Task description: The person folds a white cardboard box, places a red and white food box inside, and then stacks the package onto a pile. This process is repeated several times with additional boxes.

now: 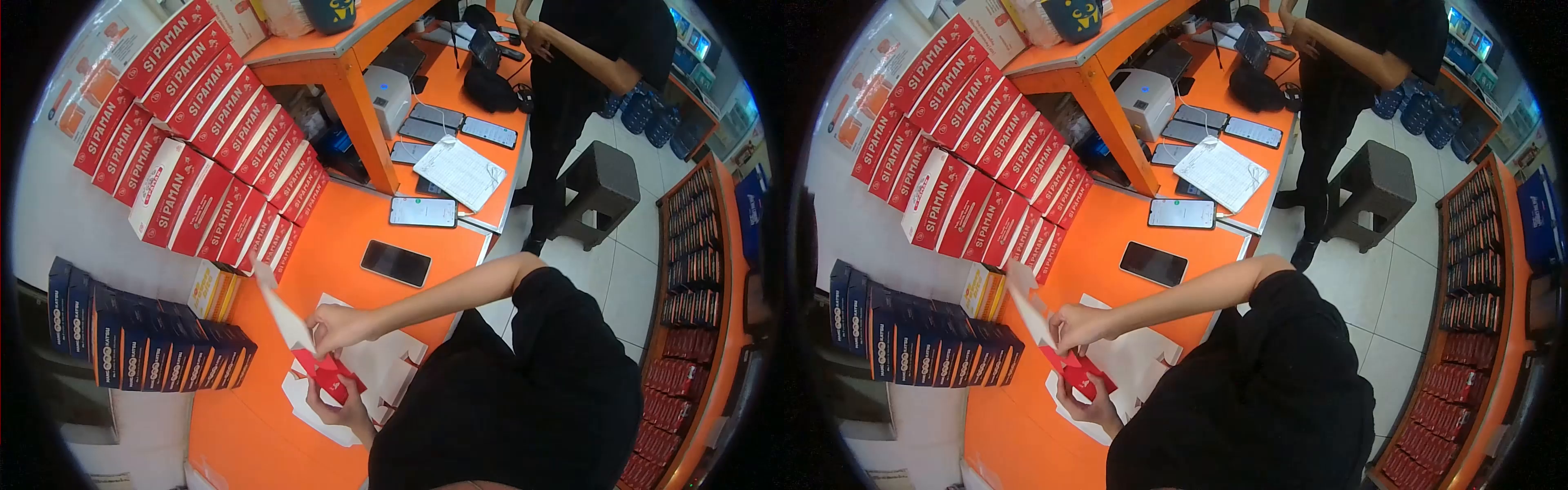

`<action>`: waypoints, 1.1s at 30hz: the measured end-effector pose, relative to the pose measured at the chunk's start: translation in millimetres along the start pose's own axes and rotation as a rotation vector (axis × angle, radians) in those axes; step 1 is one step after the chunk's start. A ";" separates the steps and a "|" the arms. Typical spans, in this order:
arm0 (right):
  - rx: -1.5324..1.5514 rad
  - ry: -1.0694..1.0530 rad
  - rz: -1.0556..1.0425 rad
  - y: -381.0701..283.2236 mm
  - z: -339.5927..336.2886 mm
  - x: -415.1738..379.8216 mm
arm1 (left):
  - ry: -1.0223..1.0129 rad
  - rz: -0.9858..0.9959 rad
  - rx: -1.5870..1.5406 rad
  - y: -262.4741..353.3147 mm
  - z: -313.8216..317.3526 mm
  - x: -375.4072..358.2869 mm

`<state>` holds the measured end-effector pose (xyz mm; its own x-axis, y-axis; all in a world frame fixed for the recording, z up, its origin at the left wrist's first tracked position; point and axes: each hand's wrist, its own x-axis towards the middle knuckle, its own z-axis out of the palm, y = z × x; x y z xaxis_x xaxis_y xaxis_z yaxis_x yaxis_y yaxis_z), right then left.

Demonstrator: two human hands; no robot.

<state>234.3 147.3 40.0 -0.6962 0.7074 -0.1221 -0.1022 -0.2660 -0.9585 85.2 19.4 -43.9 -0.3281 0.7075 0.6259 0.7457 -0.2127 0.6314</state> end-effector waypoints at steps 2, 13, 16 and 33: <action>-0.185 0.012 -0.192 5.1 -7.7 0.9 | 0.032 0.079 -0.044 1.5 -1.5 3.1; 0.270 0.005 -0.174 43.4 26.8 -32.7 | 0.032 -0.155 -0.287 64.6 -17.9 37.0; 0.467 -0.283 0.051 86.6 16.4 -11.6 | -0.278 -0.119 -0.241 72.6 -26.2 40.7; -0.860 -0.068 -0.439 16.6 21.4 -31.0 | -0.189 -0.320 -0.462 30.7 16.9 0.9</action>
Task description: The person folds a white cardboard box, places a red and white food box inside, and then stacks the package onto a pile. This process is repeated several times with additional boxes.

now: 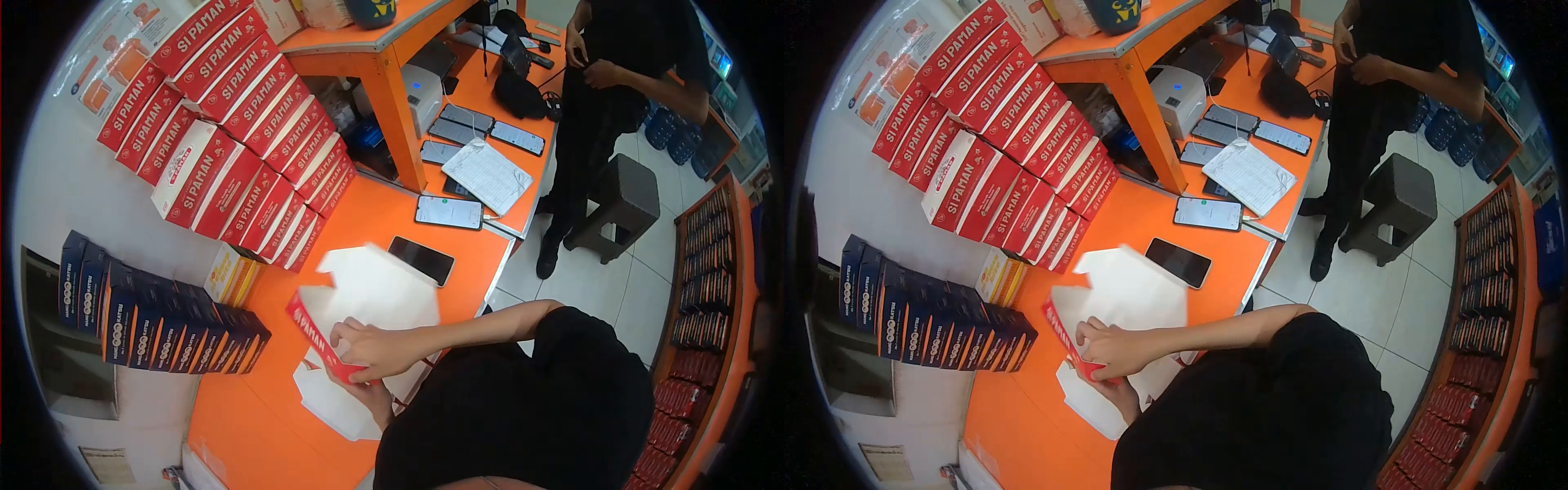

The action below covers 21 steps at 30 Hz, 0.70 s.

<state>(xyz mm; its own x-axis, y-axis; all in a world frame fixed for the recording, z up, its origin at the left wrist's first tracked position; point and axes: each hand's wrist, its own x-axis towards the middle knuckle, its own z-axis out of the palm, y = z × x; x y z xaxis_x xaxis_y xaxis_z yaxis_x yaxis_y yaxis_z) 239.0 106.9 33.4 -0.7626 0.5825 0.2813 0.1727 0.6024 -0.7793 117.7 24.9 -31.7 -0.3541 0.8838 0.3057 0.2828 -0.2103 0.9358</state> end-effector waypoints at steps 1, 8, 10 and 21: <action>0.143 -0.096 0.085 6.8 2.9 6.4 | -0.015 0.001 0.041 -9.5 -3.9 1.5; 0.563 0.123 0.257 4.9 6.7 7.0 | 0.222 -0.029 -0.103 -15.6 -2.3 -6.7; 0.581 0.150 0.290 -2.7 0.2 7.9 | 0.248 0.100 0.096 -6.1 -5.7 1.7; 0.629 0.474 0.179 -8.9 6.8 15.6 | 0.396 0.419 0.235 10.4 -29.0 19.6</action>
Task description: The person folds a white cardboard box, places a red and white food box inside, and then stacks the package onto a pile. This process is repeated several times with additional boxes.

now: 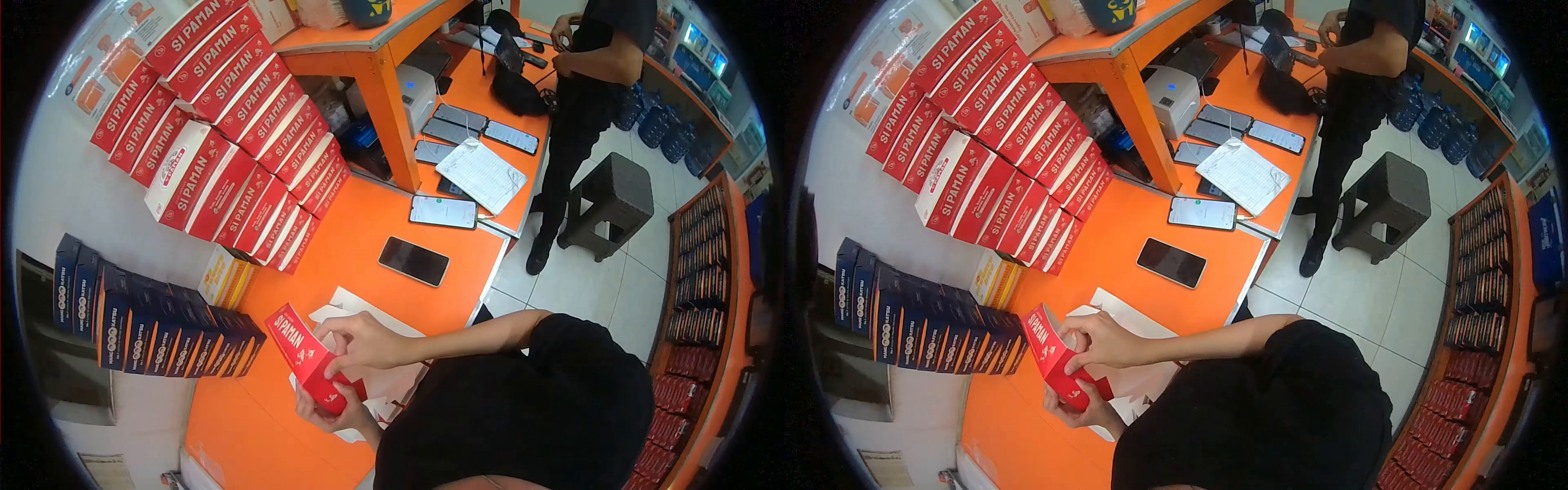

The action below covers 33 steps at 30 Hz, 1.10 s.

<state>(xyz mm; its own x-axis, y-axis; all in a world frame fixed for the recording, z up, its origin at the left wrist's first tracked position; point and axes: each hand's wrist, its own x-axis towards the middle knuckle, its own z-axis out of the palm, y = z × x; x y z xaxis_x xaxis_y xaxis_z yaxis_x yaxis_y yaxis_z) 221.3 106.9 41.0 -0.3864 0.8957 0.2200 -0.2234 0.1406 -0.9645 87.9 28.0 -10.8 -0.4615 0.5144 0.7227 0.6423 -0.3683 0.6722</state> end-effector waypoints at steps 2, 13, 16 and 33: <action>0.051 -0.002 0.042 -1.5 0.6 -1.3 | 0.010 -0.060 0.036 2.1 -2.9 -5.0; -0.223 -0.030 -0.229 28.5 11.6 -0.4 | -0.160 0.024 0.071 23.9 -2.3 1.9; -0.547 -0.539 -0.055 14.0 -5.5 19.8 | -0.501 0.044 0.143 38.6 -9.4 20.2; -0.255 0.139 -0.028 67.8 -44.0 -9.8 | -0.587 -0.257 0.141 -19.3 -19.1 -25.1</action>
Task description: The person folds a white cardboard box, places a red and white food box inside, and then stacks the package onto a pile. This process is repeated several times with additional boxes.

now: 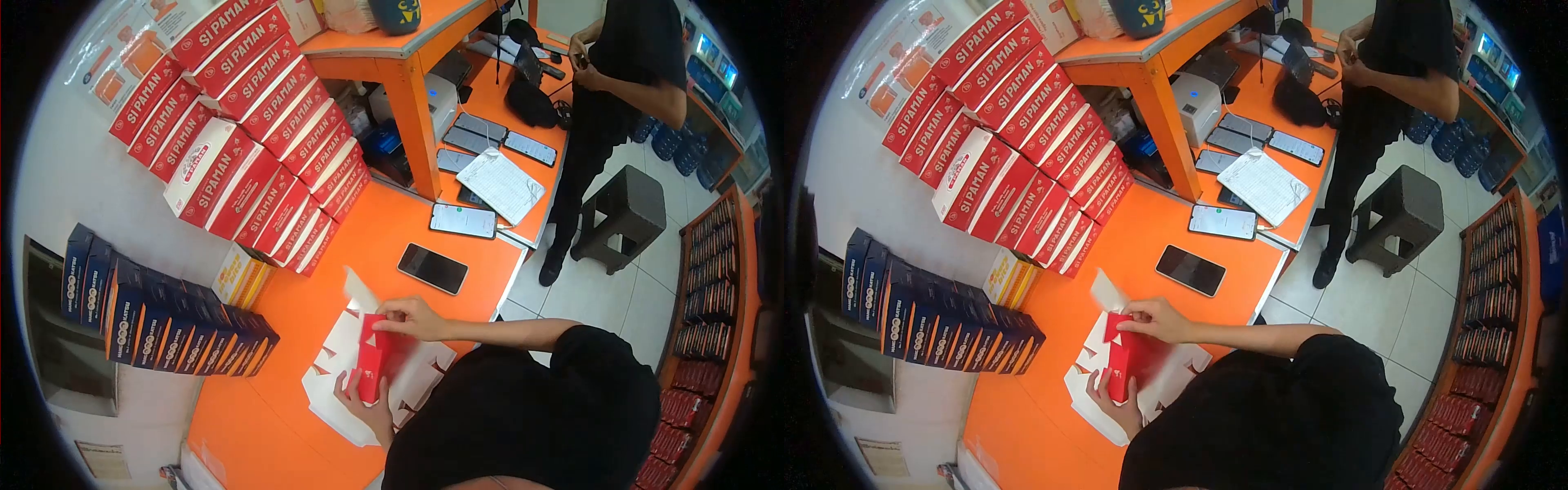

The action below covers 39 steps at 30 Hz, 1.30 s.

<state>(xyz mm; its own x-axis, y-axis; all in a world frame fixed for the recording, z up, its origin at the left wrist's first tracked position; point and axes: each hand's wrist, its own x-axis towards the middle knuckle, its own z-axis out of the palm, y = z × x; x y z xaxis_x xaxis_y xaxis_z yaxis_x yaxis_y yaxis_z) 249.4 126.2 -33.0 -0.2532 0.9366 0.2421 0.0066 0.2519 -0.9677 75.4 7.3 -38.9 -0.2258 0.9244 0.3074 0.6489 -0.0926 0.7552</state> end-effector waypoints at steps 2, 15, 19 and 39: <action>0.095 0.063 0.049 9.4 5.9 -4.0 | -0.071 0.000 -0.022 4.2 -4.3 0.0; 0.414 -0.356 0.228 -17.7 -16.7 23.9 | 0.260 -0.014 -0.493 13.2 -18.7 30.8; 0.543 -0.246 0.489 -14.2 -22.5 25.0 | 0.281 -0.557 -0.929 -45.6 -39.4 34.1; -0.803 -0.627 -0.047 20.9 4.0 25.2 | 0.165 -0.212 0.052 -95.6 -22.9 -20.0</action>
<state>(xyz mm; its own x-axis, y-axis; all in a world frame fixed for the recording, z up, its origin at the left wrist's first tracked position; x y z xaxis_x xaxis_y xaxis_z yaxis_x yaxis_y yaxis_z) 239.3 154.1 -47.4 -0.7294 0.6836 -0.0248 0.5722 0.5898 -0.5699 1.2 -10.8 -104.0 -0.4733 0.8478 0.2393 0.6100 0.1195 0.7833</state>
